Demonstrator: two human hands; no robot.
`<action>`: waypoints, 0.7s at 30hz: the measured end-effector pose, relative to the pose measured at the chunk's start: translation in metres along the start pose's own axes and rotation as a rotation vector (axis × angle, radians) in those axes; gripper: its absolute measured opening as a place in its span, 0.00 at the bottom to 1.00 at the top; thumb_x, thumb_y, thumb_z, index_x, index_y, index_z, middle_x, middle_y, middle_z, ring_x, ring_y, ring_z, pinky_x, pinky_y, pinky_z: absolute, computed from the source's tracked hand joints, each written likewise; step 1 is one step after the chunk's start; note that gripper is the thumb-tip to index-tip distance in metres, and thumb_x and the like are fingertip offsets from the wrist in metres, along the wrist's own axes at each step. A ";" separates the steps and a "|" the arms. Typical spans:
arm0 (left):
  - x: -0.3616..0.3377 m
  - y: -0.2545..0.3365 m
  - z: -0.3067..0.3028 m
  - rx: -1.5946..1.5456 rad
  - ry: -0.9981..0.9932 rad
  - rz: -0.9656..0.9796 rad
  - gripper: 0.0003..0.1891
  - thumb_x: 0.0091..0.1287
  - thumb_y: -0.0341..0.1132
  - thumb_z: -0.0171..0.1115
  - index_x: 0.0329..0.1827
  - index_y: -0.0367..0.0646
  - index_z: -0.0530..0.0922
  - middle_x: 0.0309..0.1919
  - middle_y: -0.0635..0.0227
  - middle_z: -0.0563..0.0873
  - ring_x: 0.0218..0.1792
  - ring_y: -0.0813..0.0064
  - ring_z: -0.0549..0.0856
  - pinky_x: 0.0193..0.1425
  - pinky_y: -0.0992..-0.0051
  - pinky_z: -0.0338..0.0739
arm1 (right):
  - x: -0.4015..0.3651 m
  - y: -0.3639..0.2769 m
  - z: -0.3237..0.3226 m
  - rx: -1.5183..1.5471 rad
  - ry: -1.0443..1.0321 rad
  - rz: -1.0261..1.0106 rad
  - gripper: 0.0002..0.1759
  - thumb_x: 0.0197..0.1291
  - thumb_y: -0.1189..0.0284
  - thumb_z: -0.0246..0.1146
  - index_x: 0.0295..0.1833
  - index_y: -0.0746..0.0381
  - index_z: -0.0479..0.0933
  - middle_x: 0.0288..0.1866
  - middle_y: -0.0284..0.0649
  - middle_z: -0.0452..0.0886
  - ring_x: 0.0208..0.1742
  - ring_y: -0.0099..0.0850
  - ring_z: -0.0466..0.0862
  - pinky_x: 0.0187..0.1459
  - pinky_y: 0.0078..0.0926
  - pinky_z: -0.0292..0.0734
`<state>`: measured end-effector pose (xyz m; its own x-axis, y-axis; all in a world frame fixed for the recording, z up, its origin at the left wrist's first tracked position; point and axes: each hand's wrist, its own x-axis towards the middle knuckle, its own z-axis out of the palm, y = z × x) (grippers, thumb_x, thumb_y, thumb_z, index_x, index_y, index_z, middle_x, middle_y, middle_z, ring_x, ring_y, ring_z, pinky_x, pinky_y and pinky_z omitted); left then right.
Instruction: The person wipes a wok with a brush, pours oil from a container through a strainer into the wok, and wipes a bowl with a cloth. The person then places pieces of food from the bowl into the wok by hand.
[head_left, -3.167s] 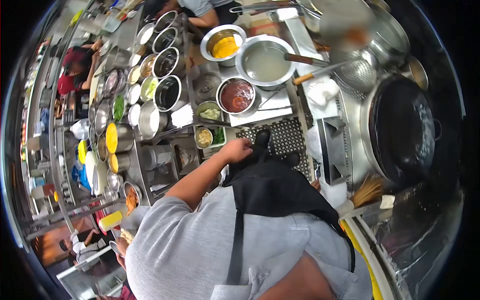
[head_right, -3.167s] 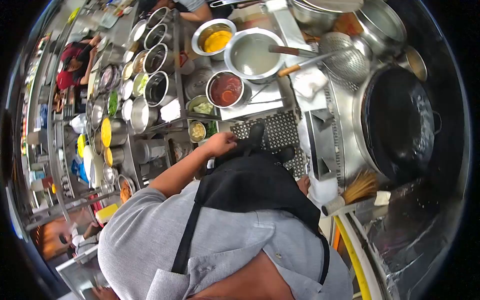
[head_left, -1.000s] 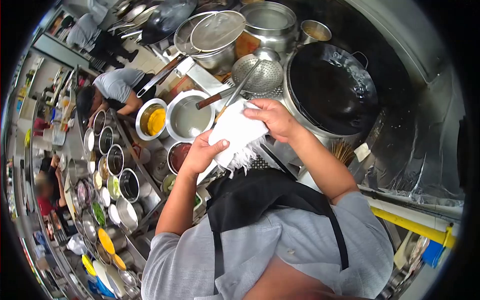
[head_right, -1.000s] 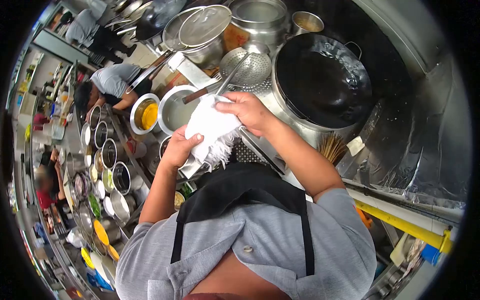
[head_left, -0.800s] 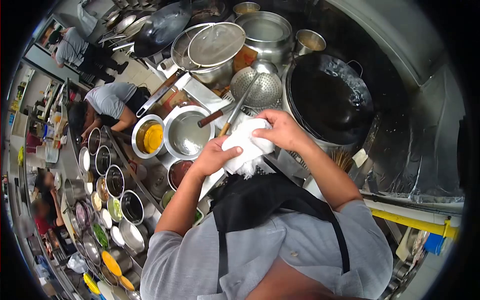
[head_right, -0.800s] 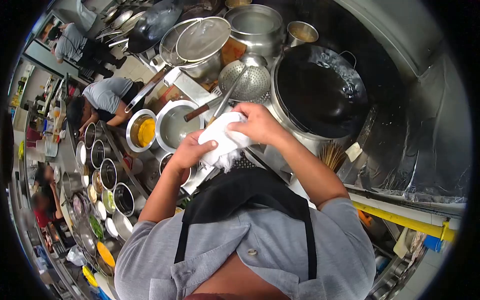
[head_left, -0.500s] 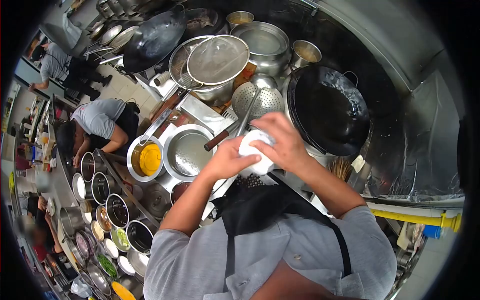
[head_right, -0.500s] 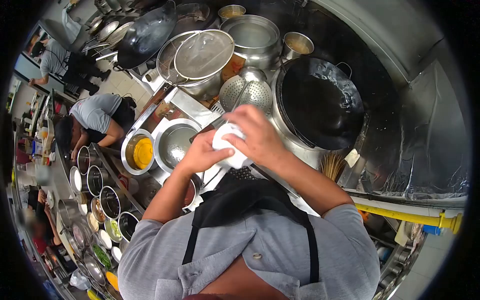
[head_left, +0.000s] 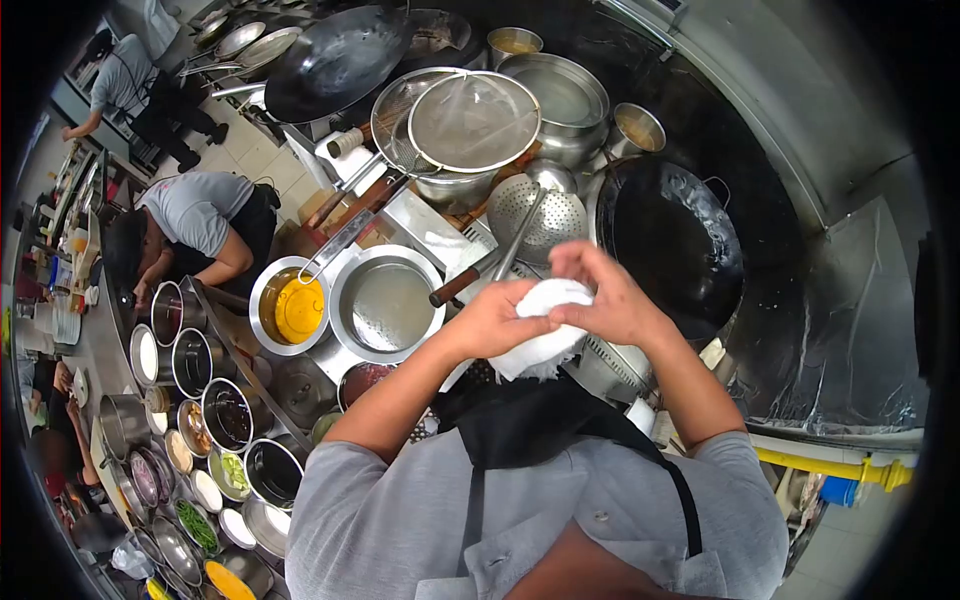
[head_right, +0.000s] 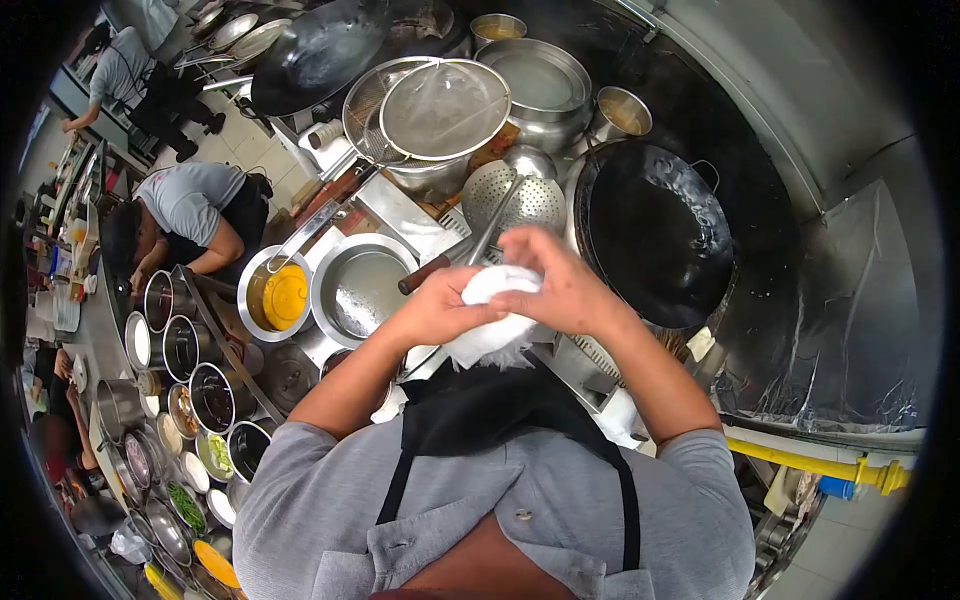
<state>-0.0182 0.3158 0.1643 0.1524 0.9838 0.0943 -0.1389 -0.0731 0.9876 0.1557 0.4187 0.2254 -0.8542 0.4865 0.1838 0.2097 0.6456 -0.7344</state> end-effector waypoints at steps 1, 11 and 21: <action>-0.002 0.007 -0.007 0.147 -0.073 -0.043 0.18 0.61 0.35 0.69 0.52 0.38 0.80 0.37 0.68 0.86 0.41 0.83 0.81 0.47 0.78 0.77 | -0.001 0.000 0.002 0.189 -0.104 0.154 0.16 0.55 0.67 0.70 0.44 0.65 0.78 0.36 0.44 0.80 0.37 0.39 0.82 0.39 0.30 0.75; 0.021 -0.025 -0.253 0.180 0.193 -0.893 0.14 0.56 0.35 0.68 0.39 0.32 0.80 0.28 0.59 0.84 0.28 0.68 0.86 0.37 0.70 0.82 | -0.009 0.030 -0.014 -0.118 0.294 0.221 0.16 0.60 0.61 0.65 0.38 0.66 0.79 0.30 0.46 0.81 0.33 0.39 0.83 0.39 0.32 0.76; 0.030 -0.073 -0.152 -0.920 0.060 -0.538 0.17 0.62 0.39 0.53 0.48 0.34 0.72 0.38 0.56 0.83 0.40 0.58 0.84 0.52 0.61 0.79 | 0.006 0.047 -0.035 -0.185 0.325 0.510 0.21 0.61 0.57 0.63 0.32 0.68 0.77 0.28 0.53 0.78 0.30 0.45 0.80 0.35 0.36 0.74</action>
<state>-0.1521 0.3753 0.0764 0.3685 0.8583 -0.3572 -0.7572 0.5000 0.4203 0.1771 0.4724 0.2151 -0.4427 0.8952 0.0512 0.6562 0.3623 -0.6619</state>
